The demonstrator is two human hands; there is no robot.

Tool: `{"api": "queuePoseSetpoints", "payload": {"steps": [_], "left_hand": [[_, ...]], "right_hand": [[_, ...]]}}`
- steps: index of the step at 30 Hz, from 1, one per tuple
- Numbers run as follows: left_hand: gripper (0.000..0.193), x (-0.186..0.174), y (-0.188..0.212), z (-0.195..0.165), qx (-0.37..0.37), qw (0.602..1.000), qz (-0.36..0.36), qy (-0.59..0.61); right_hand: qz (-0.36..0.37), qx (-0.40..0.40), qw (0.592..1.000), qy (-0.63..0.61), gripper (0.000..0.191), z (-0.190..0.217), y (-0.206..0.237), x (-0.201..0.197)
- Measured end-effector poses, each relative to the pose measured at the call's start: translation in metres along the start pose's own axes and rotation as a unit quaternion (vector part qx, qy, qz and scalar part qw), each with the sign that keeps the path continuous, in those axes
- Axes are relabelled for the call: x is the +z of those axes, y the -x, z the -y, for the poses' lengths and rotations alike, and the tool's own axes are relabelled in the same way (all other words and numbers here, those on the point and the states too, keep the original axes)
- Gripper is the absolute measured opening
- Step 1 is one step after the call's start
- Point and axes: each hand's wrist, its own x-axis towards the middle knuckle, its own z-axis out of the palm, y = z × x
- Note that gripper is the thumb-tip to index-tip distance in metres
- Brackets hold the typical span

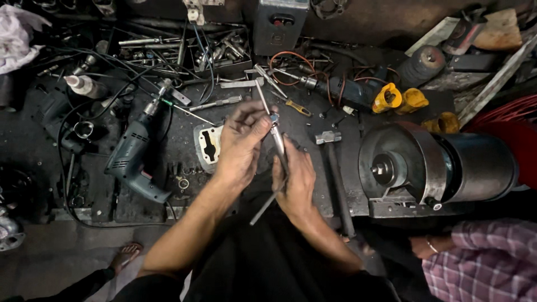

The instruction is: The person picks metal parts from a yellow bin on the floor and carries them to a cluttered workbench. They fit a component into an engine cylinder head, tighten it using a socket wrench, reposition the head, and handle other small engine parts while moving around the workshop.

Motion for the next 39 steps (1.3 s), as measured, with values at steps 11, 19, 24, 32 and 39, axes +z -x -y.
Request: {"api": "queuePoseSetpoints", "payload": {"steps": [11, 19, 24, 32, 39], "left_hand": [[0.047, 0.010, 0.018, -0.002, 0.036, 0.995, -0.068, 0.068], [0.037, -0.013, 0.009, -0.013, 0.008, 1.000, -0.012, 0.026], [0.037, -0.029, 0.001, -0.021, -0.008, 0.988, -0.013, -0.155], [0.022, -0.033, 0.013, -0.015, 0.038, 0.988, -0.036, -0.142], [0.021, -0.036, 0.016, -0.023, -0.046, 0.997, -0.057, -0.016]], "right_hand": [[0.015, -0.011, 0.996, 0.082, 0.045, 0.005, -0.007, 0.002], [0.018, 0.007, 0.999, -0.051, 0.045, -0.001, -0.001, 0.010], [0.015, 0.010, 0.996, -0.086, 0.044, -0.002, -0.001, 0.013], [0.044, 0.005, 0.996, 0.072, 0.048, 0.010, 0.002, 0.014], [0.040, 0.030, 0.998, -0.032, 0.045, 0.008, 0.010, 0.022]]}}
